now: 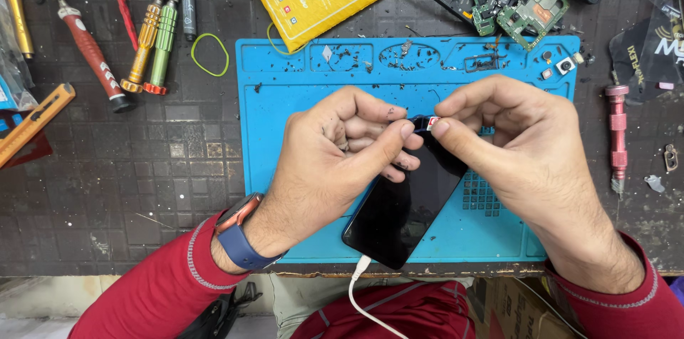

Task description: The person reassembles a smartphone on a repair mat. They align the screen assembly, apply adhesive from a tube onto the inside of the back cover, tighten screws on the phone frame with a screwdriver, press the back cover onto the body, and wrap a rubber band around the closed phone.

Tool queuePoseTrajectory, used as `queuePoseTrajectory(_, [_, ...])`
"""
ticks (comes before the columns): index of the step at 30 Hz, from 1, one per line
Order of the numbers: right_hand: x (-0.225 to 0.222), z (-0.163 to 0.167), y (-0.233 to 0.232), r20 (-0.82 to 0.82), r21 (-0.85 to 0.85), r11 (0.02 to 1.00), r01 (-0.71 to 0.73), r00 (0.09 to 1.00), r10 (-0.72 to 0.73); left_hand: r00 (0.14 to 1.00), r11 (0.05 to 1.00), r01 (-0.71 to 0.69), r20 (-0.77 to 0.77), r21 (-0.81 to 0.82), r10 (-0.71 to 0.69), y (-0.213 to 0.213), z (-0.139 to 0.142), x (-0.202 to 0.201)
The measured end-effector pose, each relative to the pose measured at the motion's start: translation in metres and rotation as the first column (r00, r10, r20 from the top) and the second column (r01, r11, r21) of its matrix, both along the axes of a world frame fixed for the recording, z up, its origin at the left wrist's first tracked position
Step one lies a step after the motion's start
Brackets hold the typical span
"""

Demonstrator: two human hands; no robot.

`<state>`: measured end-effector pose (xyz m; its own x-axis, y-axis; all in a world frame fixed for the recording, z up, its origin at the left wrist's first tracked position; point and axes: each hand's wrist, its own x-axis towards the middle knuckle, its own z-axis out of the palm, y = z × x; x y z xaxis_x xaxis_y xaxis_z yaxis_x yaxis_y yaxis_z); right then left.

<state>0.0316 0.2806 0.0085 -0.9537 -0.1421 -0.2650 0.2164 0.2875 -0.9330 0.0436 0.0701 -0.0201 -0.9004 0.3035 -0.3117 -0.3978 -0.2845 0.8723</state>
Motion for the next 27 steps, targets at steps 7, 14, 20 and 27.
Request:
queuePoseTrajectory(7, [0.0,-0.003,0.002,0.046,0.089,0.996,-0.009,0.999,0.005,1.0,0.999,0.02,0.0,-0.029,-0.02,-0.001,0.001,0.001])
queuePoseTrajectory(14, [-0.001,-0.004,0.004,0.072,0.069,0.997,-0.028,0.997,0.023,0.999,0.998,0.053,-0.008,-0.043,-0.054,-0.003,0.004,0.001])
queuePoseTrajectory(20, [0.0,-0.006,0.007,0.104,0.023,0.998,-0.063,0.993,0.06,0.996,0.992,0.073,-0.037,-0.099,-0.077,-0.002,0.007,0.004])
queuePoseTrajectory(27, [-0.004,-0.005,0.012,0.259,0.011,0.996,-0.084,0.963,0.078,0.992,0.986,0.096,-0.065,-0.133,-0.106,0.001,0.009,0.006])
